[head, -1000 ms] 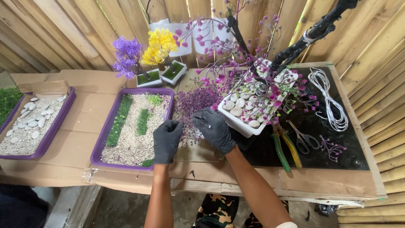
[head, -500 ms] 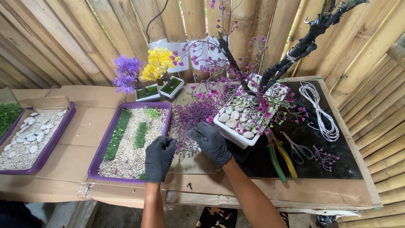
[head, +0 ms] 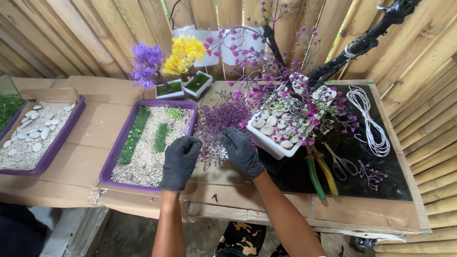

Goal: The person assembles a miniature bonsai tree by attaching small purple artificial flowers to a black branch structure in a white pot filled with white stones. They repeatedly pick up flower sprigs, position them on the branches, and adjust placement to build up the foliage.

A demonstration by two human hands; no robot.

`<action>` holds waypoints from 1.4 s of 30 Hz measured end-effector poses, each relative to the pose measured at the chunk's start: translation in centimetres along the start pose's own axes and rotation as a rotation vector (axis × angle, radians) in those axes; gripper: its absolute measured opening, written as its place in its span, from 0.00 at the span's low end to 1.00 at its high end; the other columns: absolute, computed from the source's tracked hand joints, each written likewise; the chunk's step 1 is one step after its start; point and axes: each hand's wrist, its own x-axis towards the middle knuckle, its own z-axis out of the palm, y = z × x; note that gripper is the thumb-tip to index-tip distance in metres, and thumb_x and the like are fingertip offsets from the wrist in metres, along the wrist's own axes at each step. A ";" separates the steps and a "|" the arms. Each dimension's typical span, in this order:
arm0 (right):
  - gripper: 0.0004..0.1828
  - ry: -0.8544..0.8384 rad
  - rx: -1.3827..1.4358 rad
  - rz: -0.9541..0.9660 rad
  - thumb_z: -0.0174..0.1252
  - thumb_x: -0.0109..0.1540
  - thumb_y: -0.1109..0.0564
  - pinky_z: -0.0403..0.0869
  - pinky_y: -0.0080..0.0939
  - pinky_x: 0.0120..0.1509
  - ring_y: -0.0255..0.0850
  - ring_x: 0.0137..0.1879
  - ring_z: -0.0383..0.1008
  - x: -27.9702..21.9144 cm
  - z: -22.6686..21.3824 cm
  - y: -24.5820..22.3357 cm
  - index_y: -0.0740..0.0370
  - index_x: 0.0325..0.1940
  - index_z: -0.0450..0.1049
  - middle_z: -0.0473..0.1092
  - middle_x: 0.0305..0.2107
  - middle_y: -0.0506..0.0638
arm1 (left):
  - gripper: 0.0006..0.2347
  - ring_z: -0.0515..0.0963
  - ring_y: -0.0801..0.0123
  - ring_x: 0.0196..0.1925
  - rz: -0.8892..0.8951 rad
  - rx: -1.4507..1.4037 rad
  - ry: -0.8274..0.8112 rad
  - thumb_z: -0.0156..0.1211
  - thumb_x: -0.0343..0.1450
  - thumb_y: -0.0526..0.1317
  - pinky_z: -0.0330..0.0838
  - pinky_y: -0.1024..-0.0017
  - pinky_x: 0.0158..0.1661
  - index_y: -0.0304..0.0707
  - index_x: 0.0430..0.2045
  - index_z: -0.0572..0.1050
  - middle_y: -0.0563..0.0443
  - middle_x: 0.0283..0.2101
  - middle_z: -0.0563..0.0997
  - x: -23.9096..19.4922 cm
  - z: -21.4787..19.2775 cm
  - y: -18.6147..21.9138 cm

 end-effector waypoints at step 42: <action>0.08 0.025 -0.505 -0.565 0.58 0.68 0.55 0.75 0.47 0.39 0.50 0.36 0.76 0.5 -0.4 -4.6 0.55 0.35 0.78 0.71 0.31 0.50 | 0.09 0.76 0.69 0.23 -0.464 -0.626 0.156 0.68 0.69 0.41 0.68 0.75 0.29 0.35 0.22 0.81 0.45 0.21 0.82 -0.8 5.8 -1.6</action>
